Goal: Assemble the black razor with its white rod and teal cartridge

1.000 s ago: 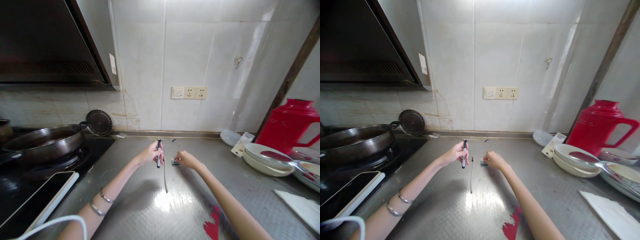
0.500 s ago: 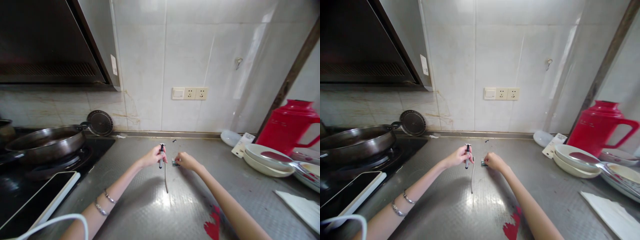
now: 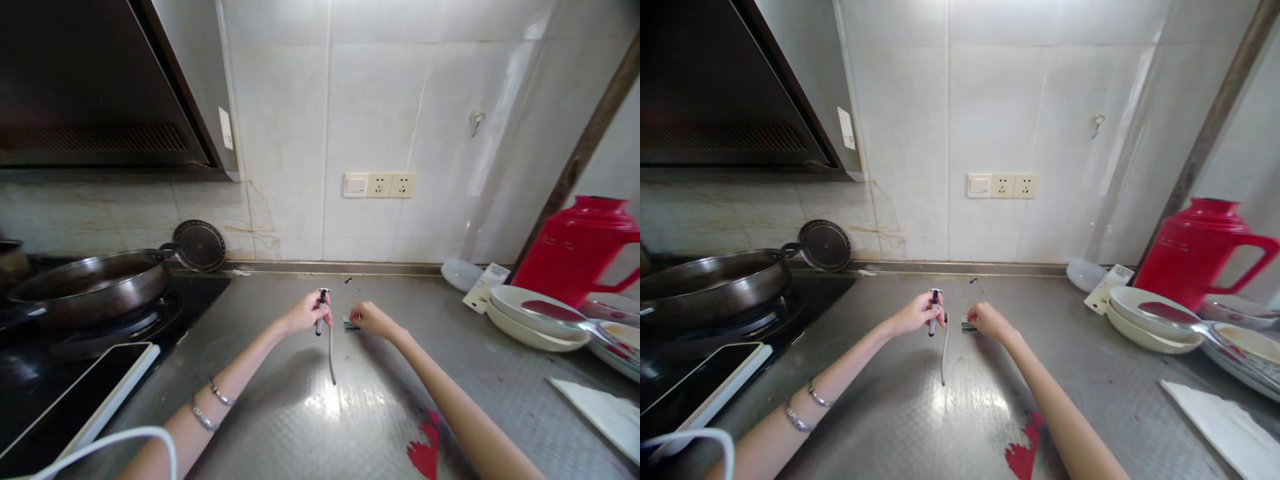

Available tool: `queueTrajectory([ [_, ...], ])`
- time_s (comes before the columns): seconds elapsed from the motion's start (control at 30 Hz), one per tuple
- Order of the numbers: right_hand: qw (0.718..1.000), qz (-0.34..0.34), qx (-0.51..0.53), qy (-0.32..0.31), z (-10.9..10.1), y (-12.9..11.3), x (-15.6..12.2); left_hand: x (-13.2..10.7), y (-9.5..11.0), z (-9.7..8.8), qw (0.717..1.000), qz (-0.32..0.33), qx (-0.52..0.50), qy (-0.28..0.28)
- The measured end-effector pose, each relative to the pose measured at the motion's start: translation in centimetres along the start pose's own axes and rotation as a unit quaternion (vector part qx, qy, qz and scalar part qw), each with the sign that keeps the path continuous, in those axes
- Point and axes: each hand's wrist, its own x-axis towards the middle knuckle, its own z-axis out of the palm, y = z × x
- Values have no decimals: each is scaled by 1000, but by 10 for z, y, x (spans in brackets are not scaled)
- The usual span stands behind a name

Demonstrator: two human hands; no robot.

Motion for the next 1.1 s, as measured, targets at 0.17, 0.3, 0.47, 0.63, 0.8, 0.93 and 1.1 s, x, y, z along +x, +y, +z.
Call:
queueTrajectory([
  [0.17,1000,-3,18,14,-1,0,-2,0,-1,0,1000,-2,-4,1],
  [0.3,999,-3,39,31,-6,1,-3,1,-2,0,1000,-1,-14,2],
  [0.47,995,-4,86,52,-20,0,-5,1,-1,0,1000,-2,-6,10],
  [0.63,963,11,263,62,-37,-7,-8,0,-1,1,1000,-6,3,16],
  [0.8,935,-8,351,52,-46,-17,-9,-1,1,2,1000,-9,6,18],
  [0.93,925,-4,378,30,-50,-26,-9,-1,3,3,1000,-13,10,20],
  [1.1,910,10,414,14,-56,-40,-12,-2,5,2,999,-14,13,29],
])
